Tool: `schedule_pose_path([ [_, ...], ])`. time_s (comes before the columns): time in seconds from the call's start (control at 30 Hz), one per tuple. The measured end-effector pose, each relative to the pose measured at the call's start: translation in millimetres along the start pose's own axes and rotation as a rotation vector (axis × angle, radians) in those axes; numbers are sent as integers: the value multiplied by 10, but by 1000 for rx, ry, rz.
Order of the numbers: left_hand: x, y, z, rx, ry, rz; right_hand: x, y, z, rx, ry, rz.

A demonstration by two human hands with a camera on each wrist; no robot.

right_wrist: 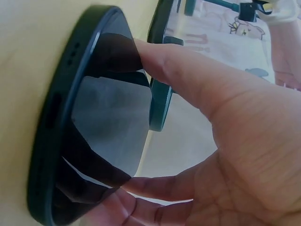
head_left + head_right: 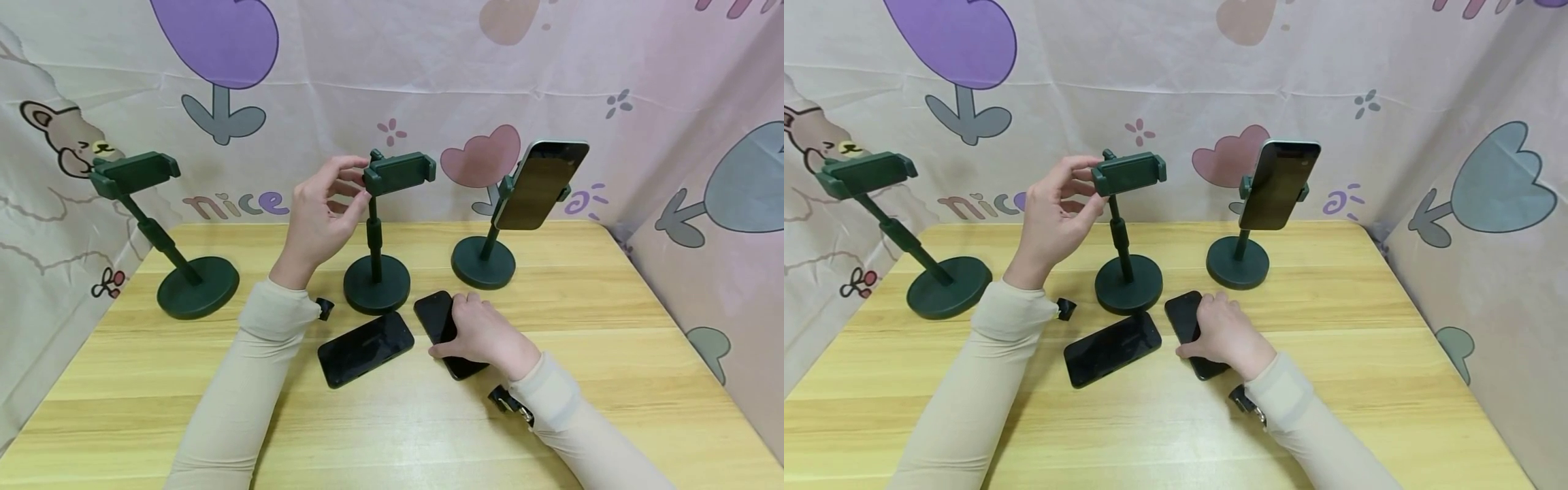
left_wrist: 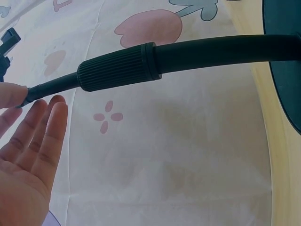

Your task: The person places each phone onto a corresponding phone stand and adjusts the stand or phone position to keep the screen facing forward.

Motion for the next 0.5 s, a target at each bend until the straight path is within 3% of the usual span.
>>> schedule_pose_path([
  [0.17, 209, 3, -40, -11, -2, -5, 35, -47, 2, -36, -25, -14],
  [0.37, 230, 2, -45, -18, 5, -14, 65, -75, -14, -38, -42, -30],
  [0.5, 143, -2, -39, -10, 4, -4, 86, -83, -25, -27, -43, -34],
])
Point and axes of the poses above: each hand's wrist, its own y-axis away from the middle knuckle, its own z-axis out of the palm, x = y × z, the point moved 5 cm from there along -y, towards the middle knuckle, and after that the axes turned 12 degrees about -x, right-handed, at the moved point
